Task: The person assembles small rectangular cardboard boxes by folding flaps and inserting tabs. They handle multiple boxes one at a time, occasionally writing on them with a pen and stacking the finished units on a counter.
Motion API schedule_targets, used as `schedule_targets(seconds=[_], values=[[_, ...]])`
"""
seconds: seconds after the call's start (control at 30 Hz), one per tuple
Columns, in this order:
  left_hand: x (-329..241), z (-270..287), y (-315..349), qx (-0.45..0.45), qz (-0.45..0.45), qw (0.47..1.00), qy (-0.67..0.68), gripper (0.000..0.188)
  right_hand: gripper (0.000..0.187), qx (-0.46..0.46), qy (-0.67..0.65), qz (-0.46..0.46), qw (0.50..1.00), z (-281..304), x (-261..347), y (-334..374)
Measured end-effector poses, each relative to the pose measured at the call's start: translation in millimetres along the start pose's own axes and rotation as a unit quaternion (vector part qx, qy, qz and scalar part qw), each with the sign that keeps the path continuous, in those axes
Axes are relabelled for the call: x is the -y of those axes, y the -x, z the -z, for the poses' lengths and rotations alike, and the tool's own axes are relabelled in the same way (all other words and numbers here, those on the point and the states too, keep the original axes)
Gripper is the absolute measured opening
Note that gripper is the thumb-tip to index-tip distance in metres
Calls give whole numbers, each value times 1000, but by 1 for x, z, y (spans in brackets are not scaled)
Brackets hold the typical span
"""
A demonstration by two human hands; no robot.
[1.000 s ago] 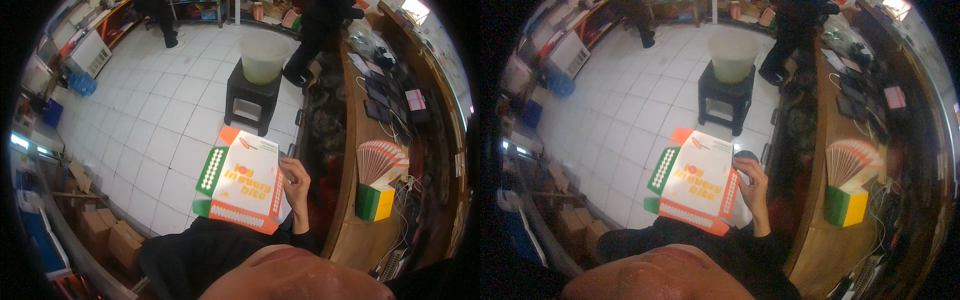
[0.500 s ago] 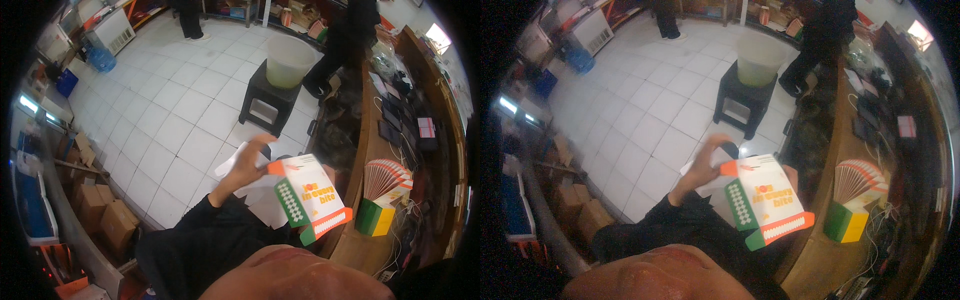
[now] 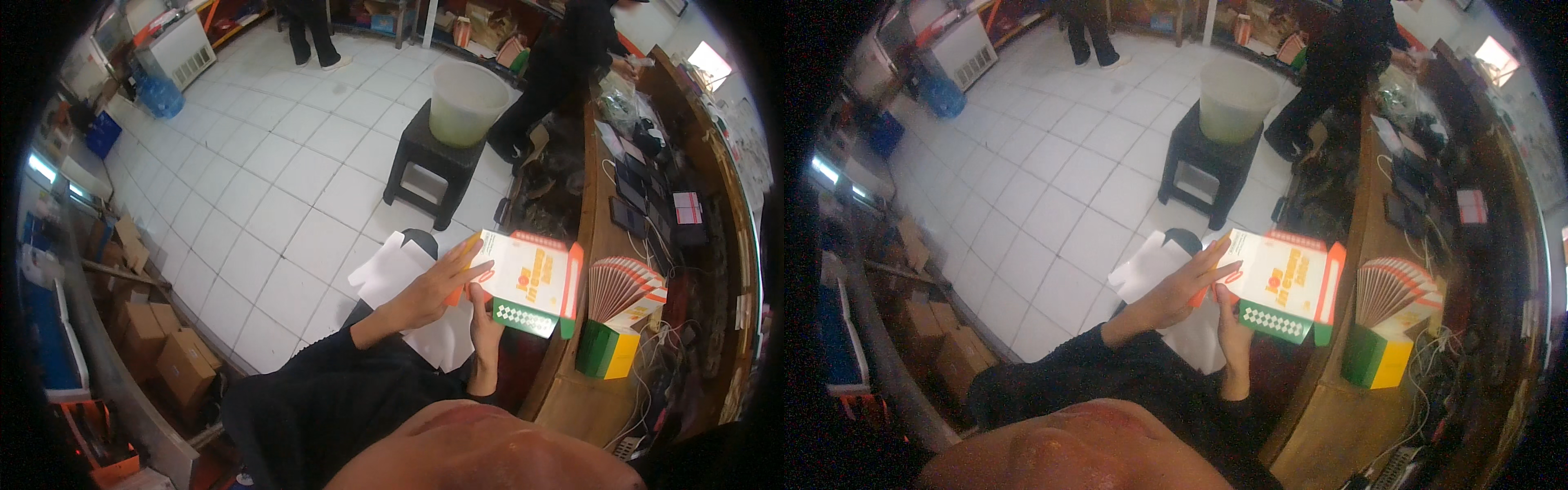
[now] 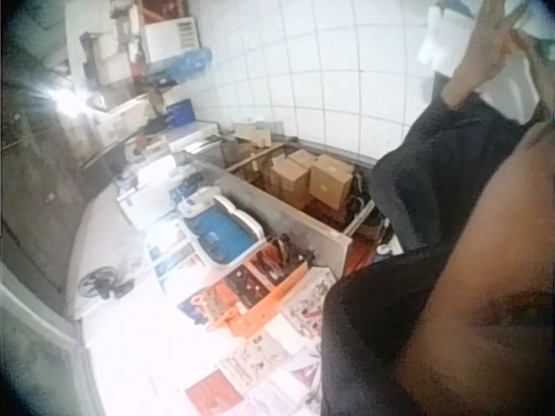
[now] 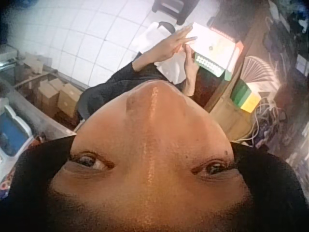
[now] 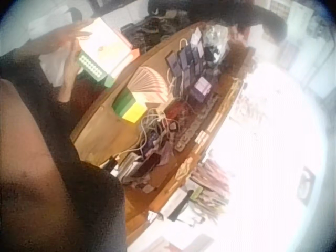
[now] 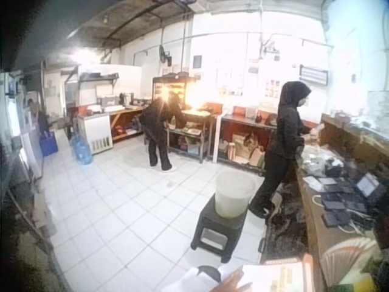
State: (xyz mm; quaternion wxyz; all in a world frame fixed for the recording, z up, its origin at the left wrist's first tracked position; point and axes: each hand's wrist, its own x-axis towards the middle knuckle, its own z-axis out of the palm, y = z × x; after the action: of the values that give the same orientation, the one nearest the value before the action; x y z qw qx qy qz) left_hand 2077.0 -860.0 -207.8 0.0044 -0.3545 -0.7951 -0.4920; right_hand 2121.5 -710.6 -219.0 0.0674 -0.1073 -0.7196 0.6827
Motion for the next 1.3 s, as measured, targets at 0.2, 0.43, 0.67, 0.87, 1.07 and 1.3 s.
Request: schedule_targets(seconds=[0.2,0.43,0.67,0.87,1.07,1.3], values=[[-10,22,-4,-27,-81,995,54,40,22,-35,-51,89,994,0,-6,6],[19,-39,-1,-278,-33,942,186,21,23,126,116,153,973,9,0,4],[-3,1,9,-41,-165,970,-174,27,28,432,267,114,854,41,32,-21],[49,-12,28,65,-53,975,-206,21,22,271,279,-5,921,36,27,-4],[44,-10,17,125,-57,970,-203,13,16,165,343,181,907,45,-10,20],[41,-12,20,137,-42,979,-147,17,23,117,355,279,885,48,-28,23]])
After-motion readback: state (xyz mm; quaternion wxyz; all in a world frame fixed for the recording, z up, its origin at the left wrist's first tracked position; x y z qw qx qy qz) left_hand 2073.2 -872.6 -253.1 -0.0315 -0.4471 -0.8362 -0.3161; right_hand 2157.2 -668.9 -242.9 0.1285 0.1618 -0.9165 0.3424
